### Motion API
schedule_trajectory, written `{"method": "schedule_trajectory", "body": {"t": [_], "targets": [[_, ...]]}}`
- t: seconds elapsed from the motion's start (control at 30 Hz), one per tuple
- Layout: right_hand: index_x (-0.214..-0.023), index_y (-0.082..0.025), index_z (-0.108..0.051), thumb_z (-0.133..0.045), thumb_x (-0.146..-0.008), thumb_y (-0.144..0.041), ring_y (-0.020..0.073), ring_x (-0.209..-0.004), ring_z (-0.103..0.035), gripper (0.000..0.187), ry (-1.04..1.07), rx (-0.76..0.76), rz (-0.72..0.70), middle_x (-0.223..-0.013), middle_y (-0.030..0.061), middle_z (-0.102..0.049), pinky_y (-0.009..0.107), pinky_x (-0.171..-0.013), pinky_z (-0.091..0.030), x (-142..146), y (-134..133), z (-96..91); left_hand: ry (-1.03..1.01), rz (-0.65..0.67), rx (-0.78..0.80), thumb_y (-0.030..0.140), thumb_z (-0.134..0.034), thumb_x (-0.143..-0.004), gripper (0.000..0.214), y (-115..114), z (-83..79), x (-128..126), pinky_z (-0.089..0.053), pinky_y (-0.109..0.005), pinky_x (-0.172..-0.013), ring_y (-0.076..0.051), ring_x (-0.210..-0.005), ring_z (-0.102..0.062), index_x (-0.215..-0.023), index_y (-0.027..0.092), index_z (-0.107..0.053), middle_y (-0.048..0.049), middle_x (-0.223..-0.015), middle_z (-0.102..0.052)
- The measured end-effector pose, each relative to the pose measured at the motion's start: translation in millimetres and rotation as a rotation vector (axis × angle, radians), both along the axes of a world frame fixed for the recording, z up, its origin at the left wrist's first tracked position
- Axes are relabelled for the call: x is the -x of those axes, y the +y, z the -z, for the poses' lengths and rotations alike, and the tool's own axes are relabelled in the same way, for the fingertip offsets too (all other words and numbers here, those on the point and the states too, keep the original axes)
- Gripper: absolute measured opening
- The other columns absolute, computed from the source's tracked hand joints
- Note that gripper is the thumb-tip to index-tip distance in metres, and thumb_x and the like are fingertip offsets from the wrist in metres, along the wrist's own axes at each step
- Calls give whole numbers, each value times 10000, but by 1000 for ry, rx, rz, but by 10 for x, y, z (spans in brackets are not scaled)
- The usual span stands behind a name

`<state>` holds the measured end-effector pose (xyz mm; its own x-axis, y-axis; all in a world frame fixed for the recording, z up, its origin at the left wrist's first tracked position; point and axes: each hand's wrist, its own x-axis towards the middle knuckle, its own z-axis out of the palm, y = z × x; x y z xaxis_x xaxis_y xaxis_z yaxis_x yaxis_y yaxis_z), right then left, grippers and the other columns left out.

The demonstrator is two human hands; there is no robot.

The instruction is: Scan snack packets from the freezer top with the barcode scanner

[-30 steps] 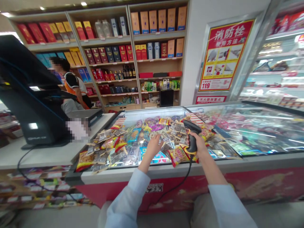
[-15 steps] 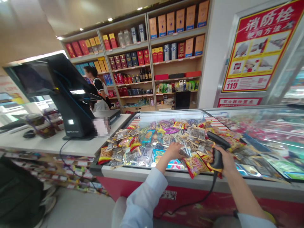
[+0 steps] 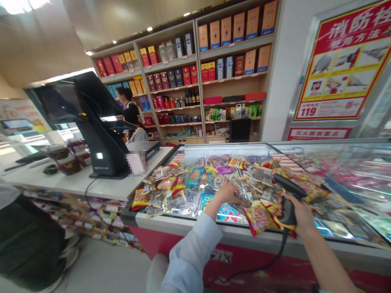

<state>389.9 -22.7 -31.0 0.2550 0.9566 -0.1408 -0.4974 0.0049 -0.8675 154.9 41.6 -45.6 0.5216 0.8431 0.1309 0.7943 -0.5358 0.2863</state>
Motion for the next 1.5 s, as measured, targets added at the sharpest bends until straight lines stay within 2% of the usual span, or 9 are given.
{"method": "schedule_trajectory", "body": {"t": [0.13, 0.37, 0.57, 0.67, 0.83, 0.97, 1.1, 1.23, 1.5], "targets": [[-710, -178, -638, -757, -520, -245, 135, -369, -492, 234, 13, 8, 8, -508, 2, -574, 238, -301, -400, 12, 2, -16, -53, -35, -33, 467, -754, -692, 359, -50, -68, 66, -370, -350, -973, -219, -978, -577, -899, 188, -661, -56, -946, -681], [-724, -168, -657, -747, -516, -222, 141, -362, -495, 233, 12, 33, 46, -503, 15, -581, 239, -296, -420, 39, 4, -47, -162, -157, 35, 378, -709, -763, 254, -179, -196, 123, -427, -256, -731, -197, -876, -601, -930, 211, -615, -26, -890, -673], [-717, -167, -637, -759, -533, -223, 124, -367, -493, 228, 6, -3, 25, -507, 4, -573, 216, -306, -417, 121, 32, -102, -281, -261, 33, 422, -640, -803, 257, -146, -123, 214, -431, -269, -710, -184, -791, -596, -925, 211, -557, -7, -796, -612], [-742, -162, -629, -759, -541, -241, 124, -364, -496, 252, -4, -35, -12, -506, -8, -570, 218, -305, -407, 219, 26, -150, -526, -388, -5, 396, -639, -808, 253, -57, -53, 295, -442, -270, -719, -158, -747, -581, -925, 206, -519, 17, -744, -577], [-740, -164, -612, -774, -530, -300, 119, -357, -493, 299, -15, -68, -81, -518, -19, -583, 223, -308, -403, 422, -16, -238, -1279, -675, 107, 366, -613, -833, 339, 71, 3, 350, -498, -264, -713, -131, -767, -624, -1081, 200, -453, -11, -850, -633], [-710, -166, -613, -803, -527, -327, 117, -366, -502, 309, -87, -121, -144, -517, -21, -582, 220, -320, -406, 514, -22, -290, -1606, -499, 210, 264, -769, -683, 694, 90, 16, 283, -538, -324, -798, -175, -902, -676, -1256, 226, -379, -59, -1038, -671], [-685, -158, -617, -799, -570, -366, 111, -370, -501, 300, -190, -147, -216, -512, -10, -583, 212, -333, -397, 528, -23, -296, -1481, -358, -23, 135, -751, -648, 869, 96, -19, 192, -440, -366, -1020, -208, -1145, -605, -1392, 233, -312, -99, -1274, -602], [-668, -171, -588, -763, -627, -407, 120, -357, -488, 296, -290, -147, -284, -481, -14, -568, 225, -324, -398, 514, -33, -266, -1258, -366, -209, 86, -652, -711, 897, 88, -159, 120, -341, -348, -1109, -212, -1351, -425, -1478, 259, -222, -85, -1464, -448], [-673, -178, -573, -744, -628, -453, 126, -335, -480, 326, -372, -173, -305, -471, -15, -570, 242, -316, -409, 493, -42, -277, -1121, -359, -254, 1, -593, -674, 928, 99, -385, 53, -309, -351, -1132, -219, -1375, -391, -1494, 225, -224, -93, -1494, -413]]}}
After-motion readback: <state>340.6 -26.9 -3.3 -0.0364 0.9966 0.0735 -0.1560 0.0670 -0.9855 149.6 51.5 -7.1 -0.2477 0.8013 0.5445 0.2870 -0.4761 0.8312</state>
